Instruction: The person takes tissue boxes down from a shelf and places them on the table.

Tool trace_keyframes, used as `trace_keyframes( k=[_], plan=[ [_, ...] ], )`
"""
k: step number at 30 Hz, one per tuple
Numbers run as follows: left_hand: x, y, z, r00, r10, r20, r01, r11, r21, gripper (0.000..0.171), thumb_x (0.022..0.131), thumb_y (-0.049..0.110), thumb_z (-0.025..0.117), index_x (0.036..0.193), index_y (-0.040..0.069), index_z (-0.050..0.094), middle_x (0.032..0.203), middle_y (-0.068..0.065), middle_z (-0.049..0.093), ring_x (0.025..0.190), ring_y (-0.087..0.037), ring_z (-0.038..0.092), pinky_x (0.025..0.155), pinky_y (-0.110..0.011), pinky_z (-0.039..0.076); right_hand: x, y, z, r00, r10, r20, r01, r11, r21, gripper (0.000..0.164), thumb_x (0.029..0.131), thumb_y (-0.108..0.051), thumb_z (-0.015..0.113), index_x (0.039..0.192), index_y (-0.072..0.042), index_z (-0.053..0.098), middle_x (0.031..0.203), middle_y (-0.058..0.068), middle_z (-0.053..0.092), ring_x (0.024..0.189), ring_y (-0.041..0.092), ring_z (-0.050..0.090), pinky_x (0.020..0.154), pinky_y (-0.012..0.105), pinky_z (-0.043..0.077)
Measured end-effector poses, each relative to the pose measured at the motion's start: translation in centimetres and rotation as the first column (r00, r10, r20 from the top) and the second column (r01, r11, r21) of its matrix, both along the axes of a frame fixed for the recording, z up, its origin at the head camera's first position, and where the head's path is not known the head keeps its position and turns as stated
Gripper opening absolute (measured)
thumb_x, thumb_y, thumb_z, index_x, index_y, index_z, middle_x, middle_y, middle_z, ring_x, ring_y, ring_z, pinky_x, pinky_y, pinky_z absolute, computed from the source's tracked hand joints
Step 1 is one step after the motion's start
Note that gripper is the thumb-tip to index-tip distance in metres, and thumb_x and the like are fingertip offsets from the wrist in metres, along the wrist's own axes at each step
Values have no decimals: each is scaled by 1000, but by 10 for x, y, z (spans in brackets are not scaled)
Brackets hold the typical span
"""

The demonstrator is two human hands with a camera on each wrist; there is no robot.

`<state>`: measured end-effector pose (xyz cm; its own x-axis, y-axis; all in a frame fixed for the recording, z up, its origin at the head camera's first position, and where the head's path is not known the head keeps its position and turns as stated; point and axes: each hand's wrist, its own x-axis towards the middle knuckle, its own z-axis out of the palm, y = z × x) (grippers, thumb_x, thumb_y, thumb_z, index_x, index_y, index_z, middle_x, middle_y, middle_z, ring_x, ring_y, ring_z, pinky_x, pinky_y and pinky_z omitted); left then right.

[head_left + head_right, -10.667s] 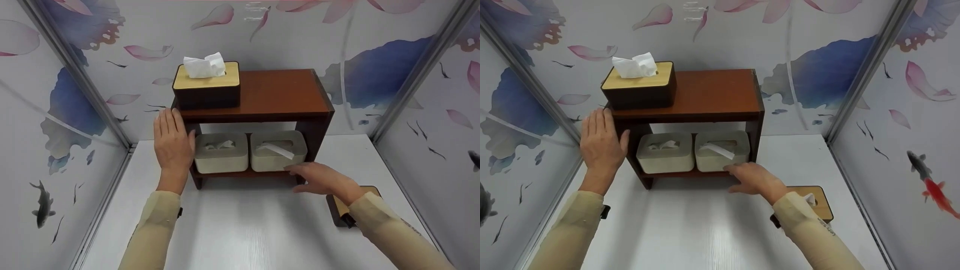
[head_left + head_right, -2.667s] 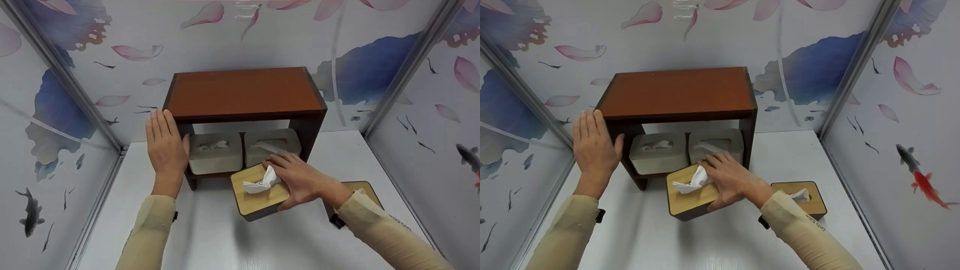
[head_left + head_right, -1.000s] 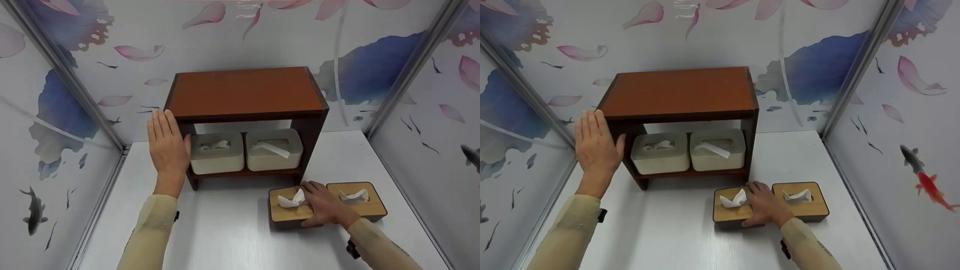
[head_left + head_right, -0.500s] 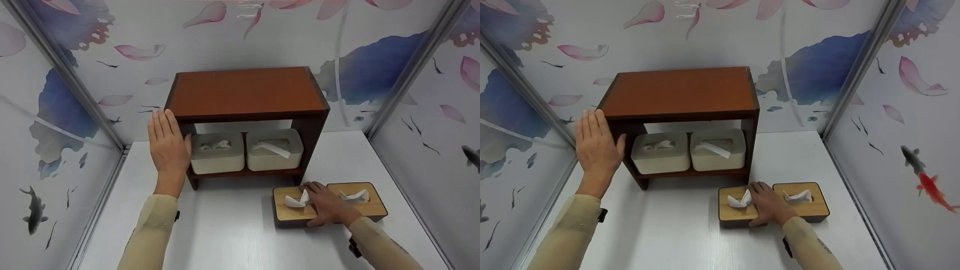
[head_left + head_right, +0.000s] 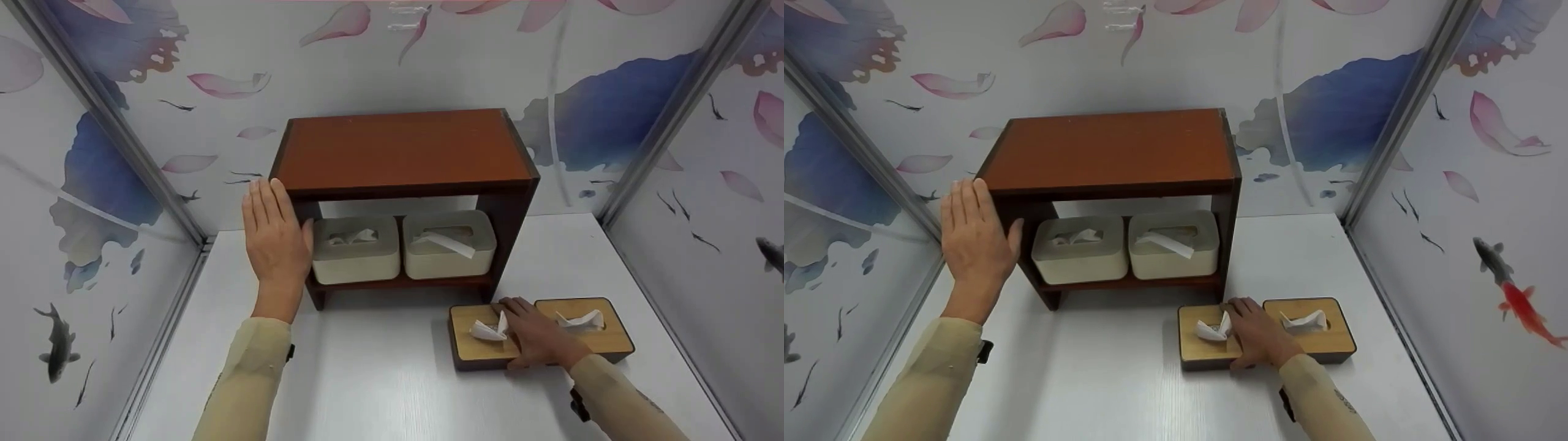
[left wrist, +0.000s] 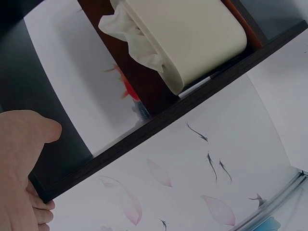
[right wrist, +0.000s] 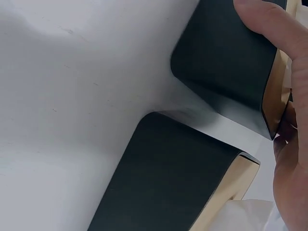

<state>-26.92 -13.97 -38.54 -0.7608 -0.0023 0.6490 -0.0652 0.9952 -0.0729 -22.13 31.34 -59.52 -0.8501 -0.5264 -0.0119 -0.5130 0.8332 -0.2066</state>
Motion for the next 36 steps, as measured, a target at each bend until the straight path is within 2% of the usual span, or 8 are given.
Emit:
trace_keyframes(
  k=[5,13,18,22,29,33,36],
  plan=[
    [0,0,0,1000,0,3,0,1000,4,85,95,43,59,153,-4,20,158,-23,27,148,-34,26,124,-42,21,-1,1,-2,1000,-4,15,4,1000,1,124,55,-61,87,151,-6,32,150,17,39,139,35,35,107,54,41],
    [1,1,1,1000,-2,27,1,1000,15,85,95,44,58,153,-4,18,158,-23,25,149,-34,25,124,-42,20,-2,6,-5,999,21,-39,-22,999,-27,124,52,-60,89,148,-2,36,148,19,42,137,37,38,106,55,42],
    [1,1,1,1000,11,12,-11,1000,0,84,95,44,58,153,-4,19,158,-23,27,149,-33,26,124,-41,20,-1,7,-6,998,21,-55,-23,1000,-20,124,51,-59,90,147,-1,36,147,18,42,137,36,38,103,53,44],
    [1,1,0,1000,28,5,-28,999,-25,84,96,45,58,153,-4,20,157,-22,29,148,-33,28,124,-41,20,2,8,-3,1000,-1,-8,0,1000,-6,127,51,-63,88,149,-3,34,150,18,38,140,37,34,104,55,44],
    [0,1,0,1000,17,7,-17,1000,-12,84,95,44,58,153,-4,20,158,-23,28,148,-34,27,124,-41,21,5,7,10,987,-62,149,64,998,-4,129,55,-63,86,152,-1,27,158,24,25,145,46,23,114,62,30],
    [0,0,1,1000,14,14,-13,1000,-7,85,95,44,58,153,-4,19,158,-23,26,149,-34,26,124,-41,20,4,4,13,980,-81,184,88,996,-33,123,61,-64,82,151,0,28,158,26,24,145,48,22,115,63,26],
    [0,0,1,1000,12,16,-12,1000,-11,85,95,44,58,153,-4,18,158,-23,26,149,-34,25,124,-41,20,0,2,14,980,-92,177,105,992,-65,119,65,-67,78,152,-1,28,157,24,27,145,46,25,115,62,27]
  ],
)
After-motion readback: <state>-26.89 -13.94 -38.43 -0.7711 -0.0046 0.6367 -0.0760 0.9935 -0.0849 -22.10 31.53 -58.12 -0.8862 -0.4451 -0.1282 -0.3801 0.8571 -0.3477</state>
